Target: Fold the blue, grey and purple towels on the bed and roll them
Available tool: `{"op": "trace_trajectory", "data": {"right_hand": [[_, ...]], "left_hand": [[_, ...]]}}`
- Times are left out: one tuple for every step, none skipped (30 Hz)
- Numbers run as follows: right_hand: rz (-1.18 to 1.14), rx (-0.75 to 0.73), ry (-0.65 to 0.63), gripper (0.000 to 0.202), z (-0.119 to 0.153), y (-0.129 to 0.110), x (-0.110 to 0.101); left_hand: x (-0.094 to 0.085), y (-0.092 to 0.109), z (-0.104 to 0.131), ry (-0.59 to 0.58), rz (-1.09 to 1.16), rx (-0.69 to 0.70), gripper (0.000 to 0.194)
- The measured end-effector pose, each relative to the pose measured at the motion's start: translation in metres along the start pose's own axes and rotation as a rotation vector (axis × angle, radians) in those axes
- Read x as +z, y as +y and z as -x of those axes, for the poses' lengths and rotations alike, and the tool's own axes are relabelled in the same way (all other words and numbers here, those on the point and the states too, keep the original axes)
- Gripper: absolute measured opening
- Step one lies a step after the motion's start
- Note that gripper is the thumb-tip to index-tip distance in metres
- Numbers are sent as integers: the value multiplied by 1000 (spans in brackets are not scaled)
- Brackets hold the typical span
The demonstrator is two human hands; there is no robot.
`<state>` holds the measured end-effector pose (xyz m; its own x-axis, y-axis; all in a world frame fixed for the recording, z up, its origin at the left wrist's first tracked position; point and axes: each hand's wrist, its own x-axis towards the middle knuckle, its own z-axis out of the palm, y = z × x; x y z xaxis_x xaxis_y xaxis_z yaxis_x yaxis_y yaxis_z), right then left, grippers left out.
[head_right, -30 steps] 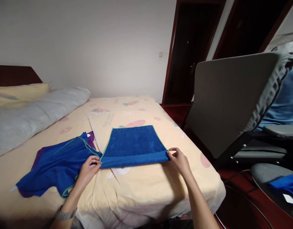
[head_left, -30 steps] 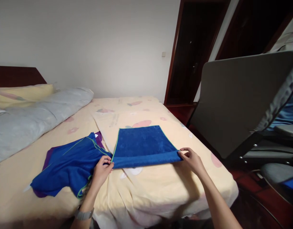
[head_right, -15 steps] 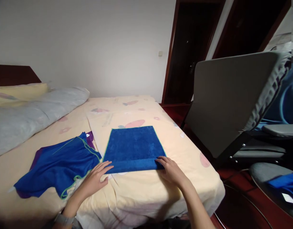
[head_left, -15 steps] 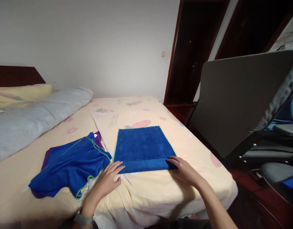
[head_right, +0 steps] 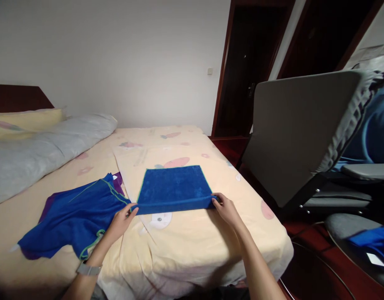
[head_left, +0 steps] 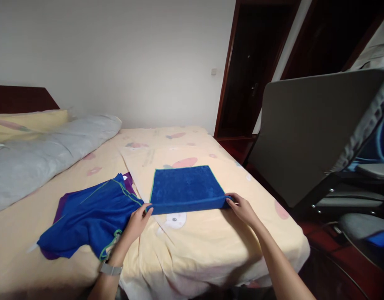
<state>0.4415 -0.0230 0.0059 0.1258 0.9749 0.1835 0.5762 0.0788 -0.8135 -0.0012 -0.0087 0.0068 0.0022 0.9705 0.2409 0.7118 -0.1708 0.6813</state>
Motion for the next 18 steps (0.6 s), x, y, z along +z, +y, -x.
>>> {"op": "trace_trajectory", "data": {"right_hand": [[-15,37,48,37,-5,2,3],[-13,81,88,40,-9,3,6],[2,126,118,42,-13,5,9],[23,165,134,44,-15,6,10],[46,193,143,44,-17,7,11],[68,209,146,44,-18,8,11],[82,219,148,42,-18,8,11],[90,226,152,40,-18,8,11],[98,234,157,37,-18,8,10],[104,242,162,34,-17,7,9],[108,249,163,32,-17,7,9],[109,256,162,30,-17,7,9],[109,261,158,28,-18,6,9],[108,265,152,28,-18,6,9],[104,266,142,29,-19,6,10],[100,266,132,30,-20,5,11],[94,265,124,33,-20,5,12],[87,263,121,36,-21,4,12]], "left_hand": [[4,-2,-4,33,-51,7,35],[7,-4,-8,55,-98,11,37],[10,-6,-11,89,-129,-6,36],[12,-7,-13,106,-152,-22,35],[13,-7,-14,108,-170,-34,32],[14,-7,-14,101,-184,-45,30],[15,-6,-15,92,-196,-56,28],[14,-5,-15,81,-205,-70,26],[14,-4,-15,69,-210,-83,26],[13,-2,-16,57,-211,-95,26],[12,-1,-17,47,-208,-107,26],[12,0,-18,39,-203,-118,26],[11,1,-19,34,-193,-129,25],[10,1,-20,32,-180,-140,25],[10,0,-22,30,-162,-152,25],[10,0,-23,30,-138,-165,25],[11,-1,-23,28,-108,-178,24],[11,-3,-24,25,-71,-191,24]]}}
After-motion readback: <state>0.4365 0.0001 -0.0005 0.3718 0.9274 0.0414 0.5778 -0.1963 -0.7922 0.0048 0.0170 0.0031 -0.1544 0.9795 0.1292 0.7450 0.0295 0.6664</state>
